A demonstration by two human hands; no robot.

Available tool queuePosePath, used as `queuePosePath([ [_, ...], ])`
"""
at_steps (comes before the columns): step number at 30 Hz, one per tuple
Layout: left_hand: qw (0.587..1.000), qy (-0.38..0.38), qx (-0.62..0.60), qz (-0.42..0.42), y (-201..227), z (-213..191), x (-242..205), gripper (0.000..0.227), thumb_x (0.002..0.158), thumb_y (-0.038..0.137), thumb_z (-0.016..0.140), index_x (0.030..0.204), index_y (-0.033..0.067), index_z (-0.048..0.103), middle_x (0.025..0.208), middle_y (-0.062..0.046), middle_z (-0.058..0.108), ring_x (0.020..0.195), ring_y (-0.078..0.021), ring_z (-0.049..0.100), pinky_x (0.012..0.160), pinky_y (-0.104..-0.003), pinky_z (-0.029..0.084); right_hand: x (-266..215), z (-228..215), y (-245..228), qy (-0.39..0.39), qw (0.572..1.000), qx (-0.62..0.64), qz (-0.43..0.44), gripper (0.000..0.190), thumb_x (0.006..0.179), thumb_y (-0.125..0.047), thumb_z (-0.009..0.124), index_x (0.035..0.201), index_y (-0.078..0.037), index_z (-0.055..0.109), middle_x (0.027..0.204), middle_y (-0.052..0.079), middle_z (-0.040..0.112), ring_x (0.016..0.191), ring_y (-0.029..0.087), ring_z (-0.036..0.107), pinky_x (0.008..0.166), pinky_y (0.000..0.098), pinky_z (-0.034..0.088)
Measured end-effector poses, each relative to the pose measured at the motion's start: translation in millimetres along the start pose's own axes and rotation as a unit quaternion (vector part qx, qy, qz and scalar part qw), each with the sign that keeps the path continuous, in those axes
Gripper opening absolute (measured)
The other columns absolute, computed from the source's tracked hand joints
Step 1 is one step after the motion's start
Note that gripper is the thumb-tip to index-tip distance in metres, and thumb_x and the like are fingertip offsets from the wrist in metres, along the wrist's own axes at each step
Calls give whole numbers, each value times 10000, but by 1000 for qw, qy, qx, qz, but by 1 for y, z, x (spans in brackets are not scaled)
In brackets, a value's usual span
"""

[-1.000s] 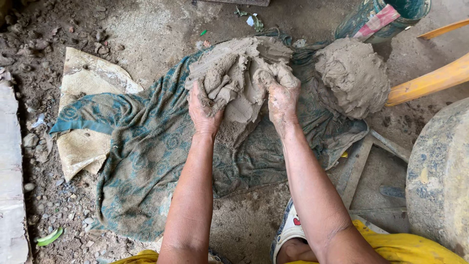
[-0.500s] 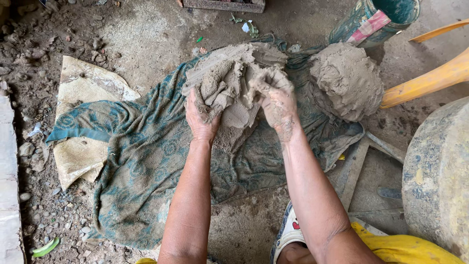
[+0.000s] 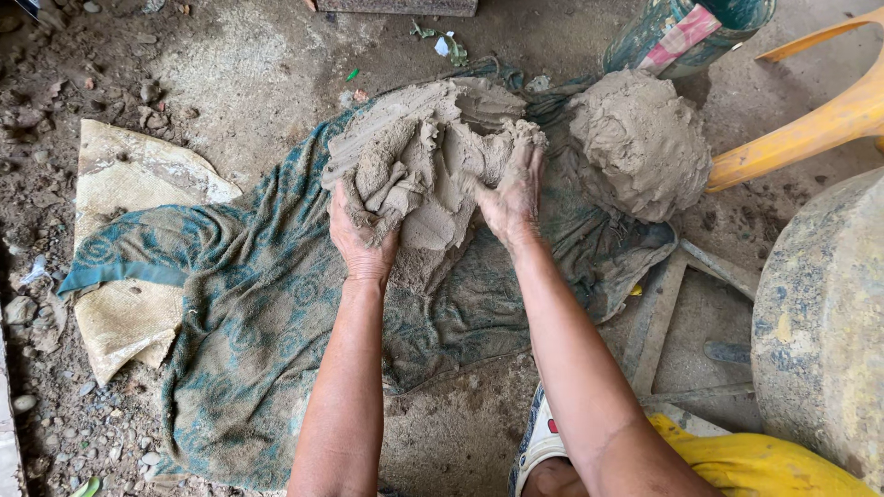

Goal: The person kneads a large mound of clay by hand on a cloth-covered floor, repeatedly pushing, folding, and turning the mass to prepare it.

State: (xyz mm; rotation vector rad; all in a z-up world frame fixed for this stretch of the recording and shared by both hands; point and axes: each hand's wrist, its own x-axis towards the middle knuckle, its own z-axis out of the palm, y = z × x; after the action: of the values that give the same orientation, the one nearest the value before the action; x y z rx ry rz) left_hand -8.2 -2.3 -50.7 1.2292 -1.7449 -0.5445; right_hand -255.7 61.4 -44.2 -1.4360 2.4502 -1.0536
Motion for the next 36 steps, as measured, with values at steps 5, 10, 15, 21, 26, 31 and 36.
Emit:
queuePosePath([
  [5, 1000, 7, -25, 0, 10, -5, 2, 880, 738, 255, 934, 1445, -4, 479, 1366, -244, 612, 1294, -427, 593, 1136, -467, 466, 10, 18, 11, 9, 651, 733, 198, 740, 889, -511, 587, 1451, -57, 424, 1501, 192, 420, 1293, 456, 531, 917, 679, 533],
  [10, 999, 31, -19, 16, 5, -1, 0, 946, 698, 237, 960, 1461, -10, 458, 1383, -254, 599, 1301, -436, 589, 1143, -470, 460, 31, 53, 52, 127, 820, 543, 130, 334, 1020, -183, 647, 1307, -17, 611, 1293, 127, 672, 1184, 287, 698, 997, 438, 633],
  [15, 1000, 10, -17, -5, -2, 1, -3, 954, 675, 229, 944, 1464, -7, 462, 1380, -244, 605, 1308, -427, 588, 1150, -467, 453, 22, 63, 61, 168, 904, 387, 70, 352, 920, -46, 765, 1250, -30, 644, 1211, 82, 710, 1079, 179, 695, 979, 384, 615],
  [21, 1000, -2, -14, -26, 4, -1, 0, 913, 702, 246, 950, 1449, 15, 478, 1376, -239, 606, 1304, -432, 576, 1138, -470, 446, -18, 32, 13, 111, 918, 380, -1, 854, 826, -343, 884, 1491, -30, 449, 1552, 184, 321, 1463, 318, 432, 1224, 530, 423],
  [26, 1000, 7, -14, -20, 12, -4, 3, 891, 700, 235, 919, 1442, 22, 474, 1375, -234, 604, 1297, -430, 574, 1135, -475, 445, -48, -7, -11, 9, 997, 31, -63, 1380, 604, -682, 900, 1624, -55, 214, 1693, 328, 63, 1590, 458, 56, 1309, 528, 74],
  [31, 1000, -11, 0, -11, 18, -9, 0, 873, 742, 230, 914, 1453, 14, 456, 1391, -246, 587, 1316, -442, 552, 1134, -495, 427, -30, 21, 18, 24, 998, 47, 38, 1269, 725, -435, 901, 1641, 9, 142, 1689, 313, 124, 1572, 448, 95, 1277, 574, 77],
  [36, 1000, -2, 12, -12, 9, -1, -1, 871, 746, 245, 908, 1451, 7, 456, 1385, -242, 593, 1302, -429, 568, 1137, -493, 445, -14, 32, 32, 47, 854, 507, 107, 741, 808, -145, 829, 1462, -20, 501, 1432, 211, 597, 1291, 366, 674, 1009, 583, 547],
])
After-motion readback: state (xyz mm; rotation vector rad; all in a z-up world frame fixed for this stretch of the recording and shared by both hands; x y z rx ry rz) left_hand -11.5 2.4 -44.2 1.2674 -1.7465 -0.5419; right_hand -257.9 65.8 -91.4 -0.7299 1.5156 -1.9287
